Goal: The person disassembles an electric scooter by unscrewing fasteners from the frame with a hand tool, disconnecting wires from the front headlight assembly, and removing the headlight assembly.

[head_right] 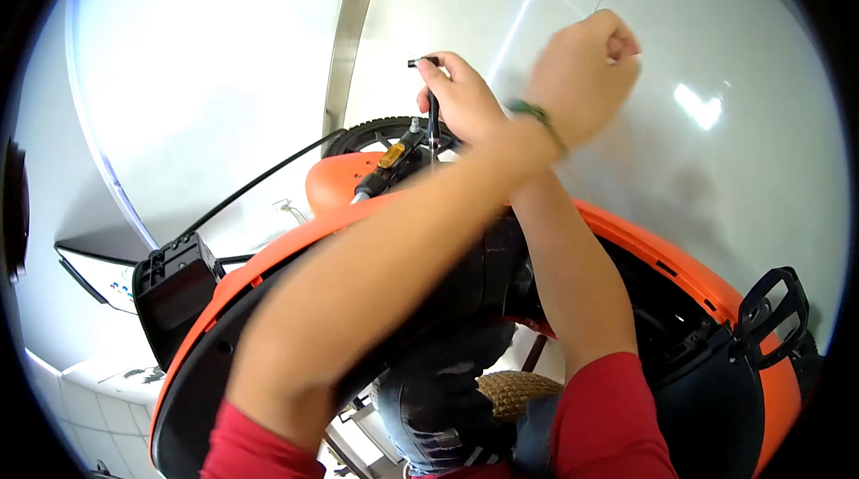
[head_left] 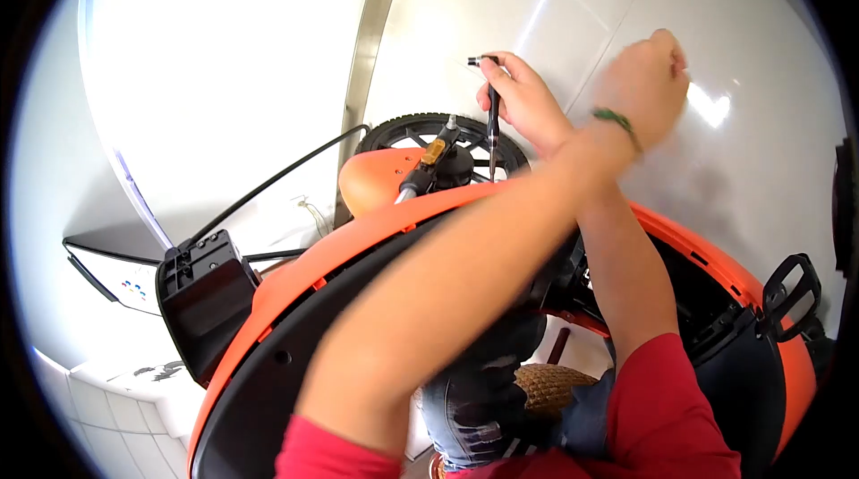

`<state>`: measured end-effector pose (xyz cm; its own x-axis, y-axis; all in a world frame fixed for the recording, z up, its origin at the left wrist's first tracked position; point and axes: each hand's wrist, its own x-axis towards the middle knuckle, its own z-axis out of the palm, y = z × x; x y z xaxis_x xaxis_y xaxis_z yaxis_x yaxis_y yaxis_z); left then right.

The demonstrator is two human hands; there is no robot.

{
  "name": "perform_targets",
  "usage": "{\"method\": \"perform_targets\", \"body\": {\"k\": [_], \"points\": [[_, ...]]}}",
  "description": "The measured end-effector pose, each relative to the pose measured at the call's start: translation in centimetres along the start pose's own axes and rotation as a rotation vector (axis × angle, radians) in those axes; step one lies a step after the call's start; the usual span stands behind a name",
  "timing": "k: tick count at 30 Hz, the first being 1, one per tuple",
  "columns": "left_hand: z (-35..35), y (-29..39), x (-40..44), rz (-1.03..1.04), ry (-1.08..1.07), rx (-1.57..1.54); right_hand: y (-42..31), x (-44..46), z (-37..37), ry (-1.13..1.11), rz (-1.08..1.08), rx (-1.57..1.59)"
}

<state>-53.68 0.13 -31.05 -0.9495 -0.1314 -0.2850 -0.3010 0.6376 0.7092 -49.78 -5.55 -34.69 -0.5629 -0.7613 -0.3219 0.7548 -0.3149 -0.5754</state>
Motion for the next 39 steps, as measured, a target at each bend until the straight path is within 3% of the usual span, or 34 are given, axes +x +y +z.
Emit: {"method": "perform_targets", "body": {"k": [1, 2, 3, 4, 5, 8, 10, 12, 17, 20, 24, 28, 37, 39], "points": [[-2.4, -1.0, 0.5, 0.114, -0.126, 0.275, 0.8, 0.5, -0.6, -0.017, 0.036, 0.005], [-5.6, -0.9, 0.9, -0.007, -0.398, 0.482, 1.5, 1.3, -0.9, 0.002, 0.035, 0.014], [-7.5, -2.6, 1.3, 0.047, -0.525, 0.690, 2.9, 1.5, -0.4, 0.143, -0.088, -0.004], [-10.0, -4.5, 0.9, 0.121, -0.601, 0.802, 2.5, 1.1, -0.3, 0.118, -0.095, -0.025], [-11.5, -3.5, 0.7, -0.070, -0.670, 0.905, 2.0, 0.6, -0.2, 0.094, -0.103, -0.047], [-14.8, -3.8, -0.6, -0.119, -0.611, 0.734, 1.7, 0.4, -0.2, -0.078, 0.005, -0.122], [-16.0, -3.3, -1.5, 0.097, -0.528, 0.857, -1.0, -0.8, 0.1, -0.069, 0.057, 0.032], [-17.3, -3.9, -0.9, 0.111, -0.538, 0.867, -1.0, -0.7, -0.3, -0.112, 0.165, 0.046], [-17.8, -4.5, 0.0, -0.237, -0.612, 0.706, -0.2, -0.1, 0.1, -0.036, 0.072, -0.103], [-19.0, -6.4, 1.1, -0.177, -0.651, 0.679, -0.7, 0.0, 0.3, -0.040, 0.086, -0.116], [-19.9, -7.4, 1.9, -0.390, -0.742, 0.474, -0.3, 0.0, 0.2, -0.079, 0.108, -0.122], [-20.7, -8.3, 1.5, -0.423, -0.644, 0.222, -0.4, 0.0, 0.3, -0.081, 0.124, -0.105], [-21.0, -8.1, 1.7, -0.493, -0.685, 0.265, -0.4, -0.1, 0.5, -0.063, 0.127, -0.145], [-21.1, -8.0, 1.6, -0.517, -0.679, 0.296, -0.2, 0.0, 0.5, -0.094, 0.106, -0.308]]}}
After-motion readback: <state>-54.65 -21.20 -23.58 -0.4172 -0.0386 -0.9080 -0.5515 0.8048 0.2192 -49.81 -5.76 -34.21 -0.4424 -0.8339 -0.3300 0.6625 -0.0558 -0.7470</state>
